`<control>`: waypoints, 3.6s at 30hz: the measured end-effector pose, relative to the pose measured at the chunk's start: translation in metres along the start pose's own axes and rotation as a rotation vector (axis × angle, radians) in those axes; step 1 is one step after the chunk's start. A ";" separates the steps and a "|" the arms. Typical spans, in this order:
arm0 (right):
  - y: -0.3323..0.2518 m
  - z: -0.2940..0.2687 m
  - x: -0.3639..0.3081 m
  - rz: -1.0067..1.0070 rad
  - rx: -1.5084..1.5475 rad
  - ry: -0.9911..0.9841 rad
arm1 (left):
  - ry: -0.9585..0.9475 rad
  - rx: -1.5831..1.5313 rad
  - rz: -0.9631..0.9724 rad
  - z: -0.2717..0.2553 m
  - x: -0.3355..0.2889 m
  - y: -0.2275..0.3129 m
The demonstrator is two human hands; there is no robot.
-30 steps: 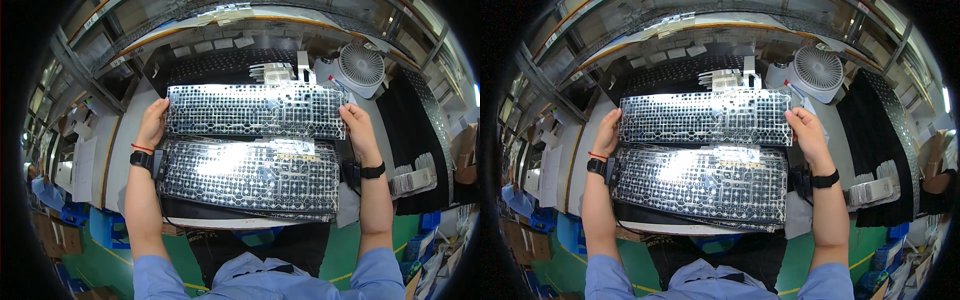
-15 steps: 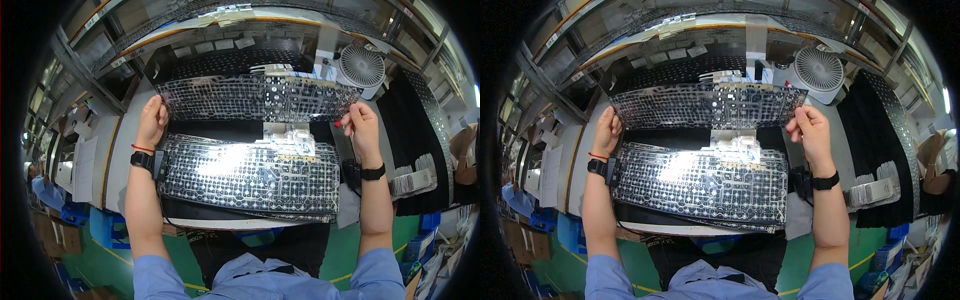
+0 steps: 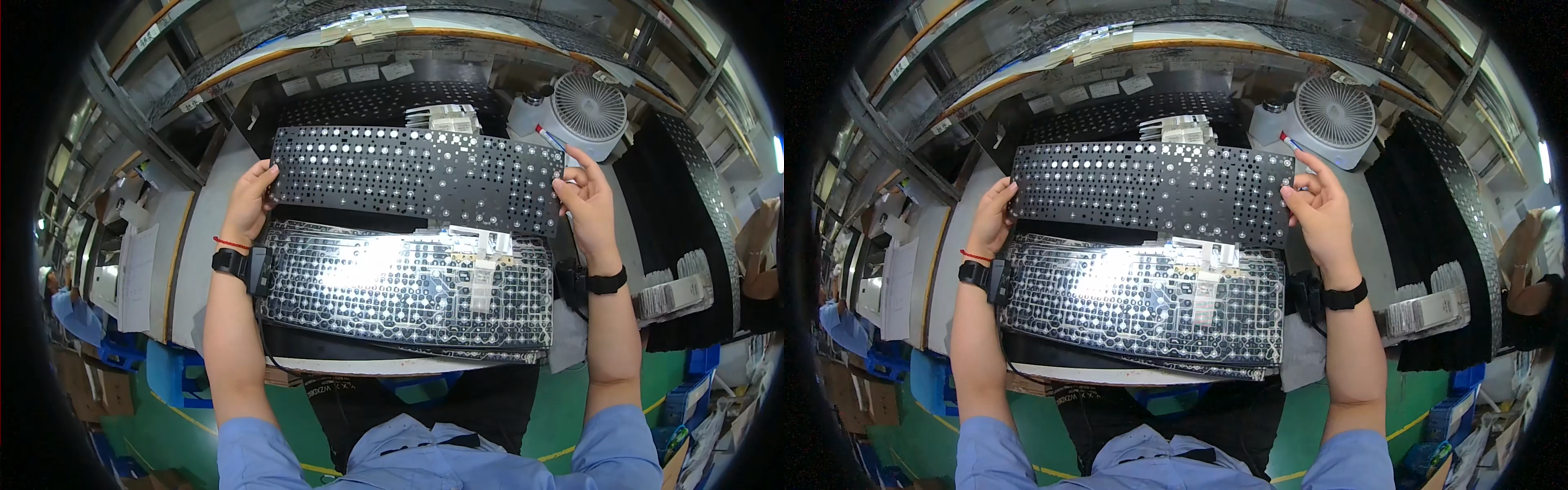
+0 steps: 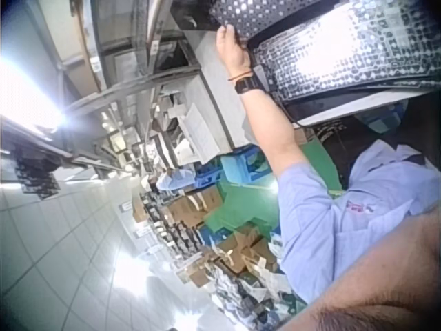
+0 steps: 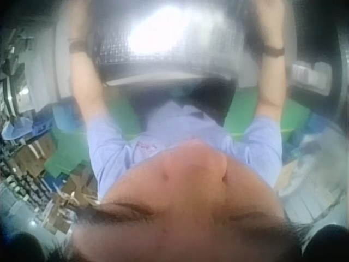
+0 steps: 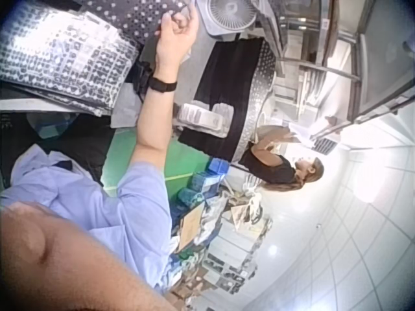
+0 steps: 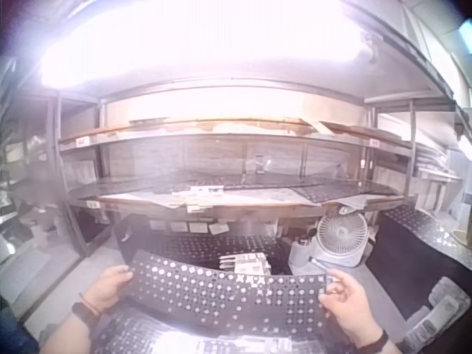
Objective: Inspecting and sorting metal or plastic mesh-like components at an assembly station.
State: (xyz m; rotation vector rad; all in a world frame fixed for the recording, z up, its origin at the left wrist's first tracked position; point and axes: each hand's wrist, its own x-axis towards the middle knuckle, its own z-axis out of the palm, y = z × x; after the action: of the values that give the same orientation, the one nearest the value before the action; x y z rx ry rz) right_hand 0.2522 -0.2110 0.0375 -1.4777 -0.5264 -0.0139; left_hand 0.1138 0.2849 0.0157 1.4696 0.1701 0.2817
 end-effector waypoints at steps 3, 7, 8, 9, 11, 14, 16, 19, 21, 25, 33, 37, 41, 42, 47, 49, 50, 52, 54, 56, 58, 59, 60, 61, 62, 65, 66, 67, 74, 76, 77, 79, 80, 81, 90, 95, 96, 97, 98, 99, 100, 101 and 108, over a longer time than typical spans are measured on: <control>0.002 -0.002 0.000 -0.002 -0.020 -0.008 | 0.053 0.066 -0.036 0.013 -0.001 0.004; 0.003 -0.002 0.000 0.019 -0.026 -0.010 | 0.059 0.063 -0.037 0.011 -0.001 0.002; 0.003 -0.002 0.000 0.021 -0.026 -0.007 | 0.061 0.053 -0.033 0.012 -0.002 0.003; 0.003 -0.002 0.001 0.024 -0.027 -0.003 | 0.063 0.044 -0.029 0.013 -0.001 0.003; 0.004 -0.002 0.000 0.033 -0.037 0.005 | 0.060 -0.006 -0.011 0.009 0.001 -0.003; 0.002 -0.001 0.000 0.050 -0.062 0.031 | 0.076 -0.081 0.038 -0.001 0.006 -0.007; -0.003 0.002 0.000 0.058 -0.073 0.063 | 0.104 -0.139 0.056 -0.015 0.008 -0.012; 0.000 -0.005 0.001 0.131 -0.079 -0.002 | 0.199 -0.238 0.090 -0.026 0.013 -0.016; -0.004 -0.006 -0.001 0.237 -0.159 -0.111 | 0.314 -0.311 0.128 0.000 0.011 -0.006; -0.005 0.000 -0.011 0.256 -0.397 -0.398 | 0.194 -0.308 0.096 -0.010 0.014 -0.012; -0.022 0.003 -0.017 0.163 -0.681 -0.679 | 0.151 -0.179 0.030 -0.009 0.009 -0.012; -0.025 0.000 -0.018 0.110 -0.653 -0.745 | 0.146 -0.158 0.009 -0.008 0.009 -0.011; -0.024 -0.002 -0.017 0.168 -0.640 -0.803 | 0.142 -0.151 0.016 -0.008 0.009 -0.012; -0.024 -0.001 -0.017 0.191 -0.645 -0.812 | 0.134 -0.150 0.016 -0.010 0.009 -0.012; -0.022 -0.001 -0.018 0.111 -0.486 -0.709 | 0.094 -0.118 -0.019 -0.005 0.006 -0.008; -0.020 0.003 -0.017 0.096 -0.442 -0.611 | 0.066 -0.092 -0.039 0.000 0.004 -0.006; -0.019 0.005 -0.016 0.090 -0.449 -0.567 | 0.022 -0.090 -0.063 0.002 0.002 -0.005; -0.022 0.007 -0.014 0.099 -0.490 -0.498 | -0.064 -0.087 -0.111 0.007 -0.001 -0.002; -0.014 0.005 -0.013 0.100 -0.462 -0.424 | -0.151 -0.047 -0.149 0.011 -0.003 0.003; -0.009 0.001 -0.011 0.104 -0.447 -0.375 | -0.213 0.011 -0.186 0.011 -0.006 0.005; -0.012 0.000 -0.008 0.161 -0.407 -0.330 | -0.233 0.092 -0.125 0.004 -0.006 0.002; -0.013 -0.001 -0.008 0.193 -0.388 -0.305 | -0.246 0.131 -0.096 0.004 -0.006 0.000; -0.007 -0.004 -0.007 0.190 -0.326 -0.276 | -0.234 0.034 -0.150 0.004 -0.006 -0.002; -0.006 -0.005 -0.007 0.210 -0.330 -0.277 | -0.244 0.036 -0.145 0.005 -0.007 -0.004; -0.007 -0.005 -0.006 0.227 -0.334 -0.277 | -0.254 0.039 -0.137 0.008 -0.008 -0.002; -0.001 -0.006 -0.003 0.149 -0.479 -0.274 | -0.246 0.028 -0.102 0.010 -0.009 0.003; -0.002 -0.004 -0.004 0.057 -0.571 -0.272 | -0.236 0.020 -0.090 0.010 -0.009 0.003; -0.002 -0.003 -0.005 -0.035 -0.662 -0.270 | -0.237 0.029 -0.082 0.011 -0.010 0.004; 0.004 0.002 -0.006 -0.001 -0.587 -0.340 | -0.201 0.019 -0.007 0.012 -0.010 0.006; 0.003 0.005 -0.005 0.005 -0.551 -0.341 | -0.184 0.011 0.032 0.013 -0.010 0.008; 0.003 0.008 -0.005 -0.008 -0.531 -0.344 | -0.175 0.000 0.048 0.013 -0.011 0.008; 0.004 0.013 -0.004 -0.025 -0.497 -0.334 | -0.158 -0.033 0.087 0.013 -0.013 0.011; 0.003 0.013 -0.003 -0.030 -0.489 -0.315 | -0.159 -0.058 0.113 0.017 -0.013 0.014; 0.003 0.014 -0.002 -0.034 -0.480 -0.296 | -0.160 -0.083 0.139 0.019 -0.012 0.016; 0.019 0.018 0.000 0.013 -0.473 -0.196 | -0.176 -0.189 0.221 0.023 -0.020 0.021; 0.020 0.014 -0.001 0.120 -0.367 -0.200 | -0.167 -0.160 0.173 0.025 -0.018 0.019; 0.014 0.016 -0.001 0.148 -0.408 -0.215 | -0.169 -0.162 0.167 0.024 -0.018 0.018; 0.011 0.017 -0.002 0.177 -0.448 -0.229 | -0.171 -0.163 0.160 0.024 -0.018 0.018; 0.010 0.016 -0.002 0.161 -0.469 -0.229 | -0.176 -0.167 0.154 0.024 -0.018 0.017; 0.010 0.014 -0.002 0.145 -0.490 -0.229 | -0.179 -0.161 0.148 0.024 -0.018 0.017; 0.010 0.013 -0.002 0.129 -0.511 -0.229 | -0.182 -0.155 0.143 0.023 -0.017 0.016; 0.011 0.013 -0.001 0.131 -0.496 -0.224 | -0.185 -0.149 0.140 0.023 -0.017 0.016; 0.014 0.020 0.001 0.053 -0.773 -0.226 | -0.149 -0.161 0.171 0.028 -0.018 0.017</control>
State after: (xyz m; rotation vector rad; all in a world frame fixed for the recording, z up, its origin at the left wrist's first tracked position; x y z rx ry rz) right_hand 0.2515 -0.1904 0.0243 -2.2652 -0.7078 -0.0089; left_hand 0.1026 0.2541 0.0346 1.3408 -0.0971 0.3156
